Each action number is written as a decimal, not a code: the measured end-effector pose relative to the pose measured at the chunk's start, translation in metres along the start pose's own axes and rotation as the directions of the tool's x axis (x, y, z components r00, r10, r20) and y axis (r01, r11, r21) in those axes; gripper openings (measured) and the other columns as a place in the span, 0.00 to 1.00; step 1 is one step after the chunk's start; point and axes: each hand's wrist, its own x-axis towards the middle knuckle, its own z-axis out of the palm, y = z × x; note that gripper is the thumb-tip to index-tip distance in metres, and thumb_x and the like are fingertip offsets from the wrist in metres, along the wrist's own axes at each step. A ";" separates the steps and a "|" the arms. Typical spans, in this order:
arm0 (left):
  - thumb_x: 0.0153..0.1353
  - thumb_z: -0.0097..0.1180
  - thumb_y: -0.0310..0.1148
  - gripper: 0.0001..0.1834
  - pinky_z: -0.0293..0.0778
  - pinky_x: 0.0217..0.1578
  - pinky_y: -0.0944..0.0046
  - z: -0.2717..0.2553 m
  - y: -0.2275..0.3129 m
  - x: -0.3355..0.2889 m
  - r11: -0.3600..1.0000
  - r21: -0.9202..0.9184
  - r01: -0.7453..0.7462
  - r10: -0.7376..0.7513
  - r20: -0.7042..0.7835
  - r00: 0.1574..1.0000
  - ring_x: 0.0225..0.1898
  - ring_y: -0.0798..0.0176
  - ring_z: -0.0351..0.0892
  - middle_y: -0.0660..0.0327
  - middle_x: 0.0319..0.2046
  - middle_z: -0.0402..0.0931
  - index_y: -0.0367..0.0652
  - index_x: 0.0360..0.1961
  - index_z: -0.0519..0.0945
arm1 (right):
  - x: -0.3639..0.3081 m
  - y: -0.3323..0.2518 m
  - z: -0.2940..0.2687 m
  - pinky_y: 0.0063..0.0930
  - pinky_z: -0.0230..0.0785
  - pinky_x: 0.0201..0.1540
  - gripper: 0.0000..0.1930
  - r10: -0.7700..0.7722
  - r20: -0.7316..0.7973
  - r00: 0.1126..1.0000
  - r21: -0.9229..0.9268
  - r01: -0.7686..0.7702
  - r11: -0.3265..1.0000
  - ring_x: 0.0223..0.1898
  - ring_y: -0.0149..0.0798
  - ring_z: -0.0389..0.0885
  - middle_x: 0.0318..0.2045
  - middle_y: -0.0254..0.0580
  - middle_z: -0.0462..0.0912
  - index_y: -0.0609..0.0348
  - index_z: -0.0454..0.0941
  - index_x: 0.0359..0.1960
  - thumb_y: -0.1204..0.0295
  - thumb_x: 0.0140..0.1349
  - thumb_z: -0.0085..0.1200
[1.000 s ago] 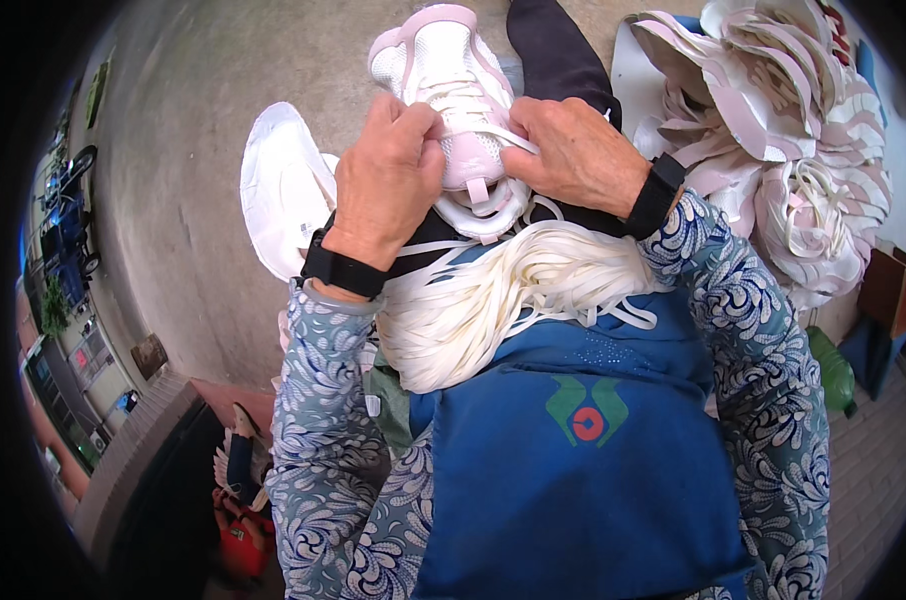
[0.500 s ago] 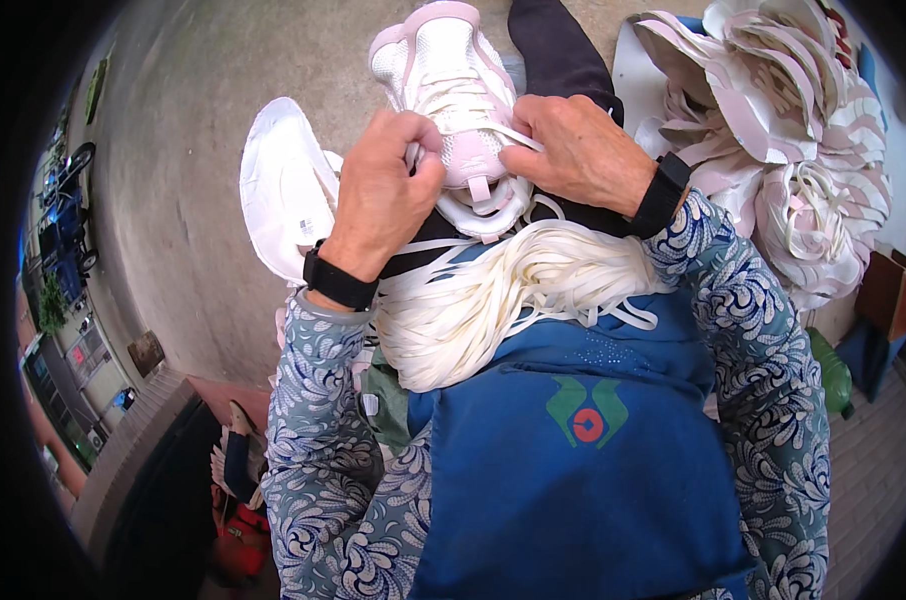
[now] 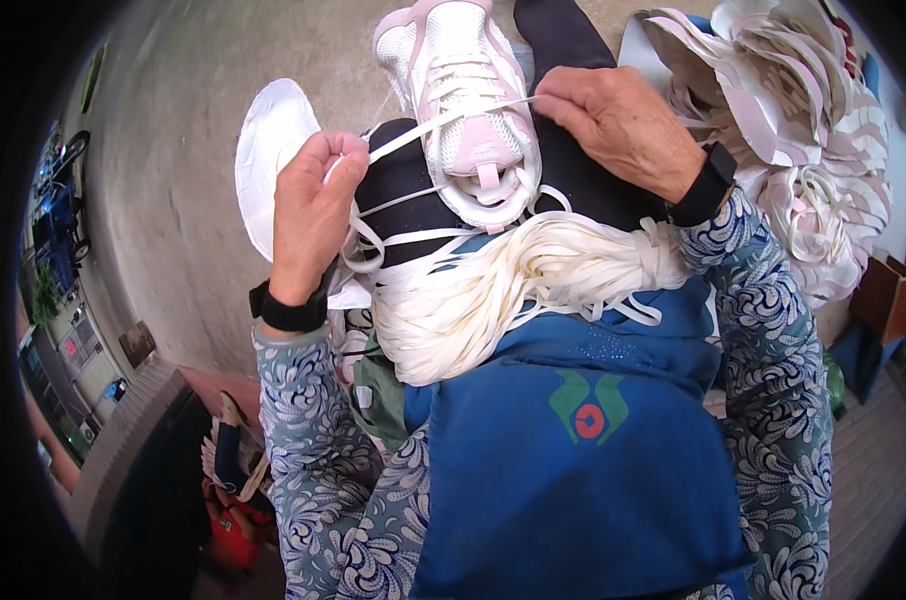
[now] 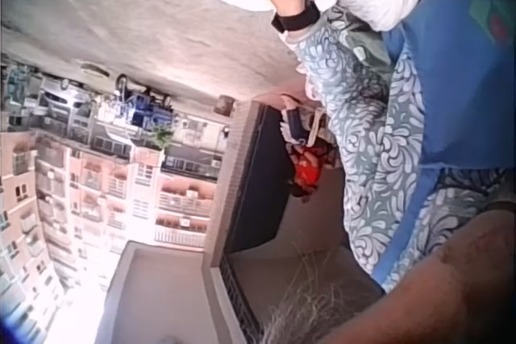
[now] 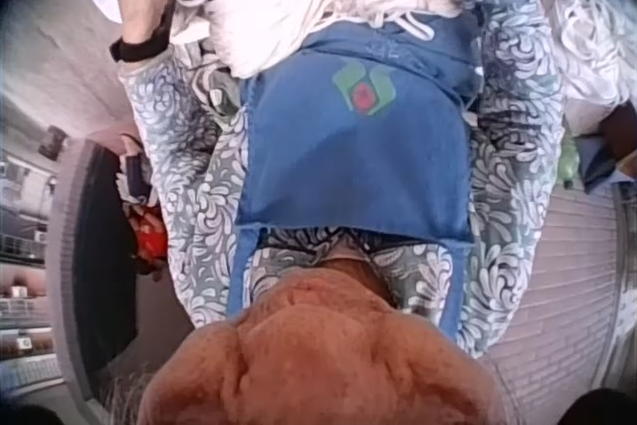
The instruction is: Lacing a pair of white and pink sneakers while sitting on the ground.
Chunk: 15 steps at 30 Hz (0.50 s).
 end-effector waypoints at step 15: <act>0.64 0.52 0.29 0.08 0.70 0.32 0.70 -0.025 -0.023 0.005 0.925 0.369 -0.090 0.187 -0.236 0.954 0.29 0.72 0.74 0.61 0.33 0.81 0.36 0.39 0.79 | -0.011 0.011 -0.021 0.34 0.72 0.36 0.09 0.005 0.006 1.000 -0.320 -0.003 0.947 0.32 0.50 0.80 0.31 0.46 0.80 0.61 0.80 0.39 0.71 0.59 0.57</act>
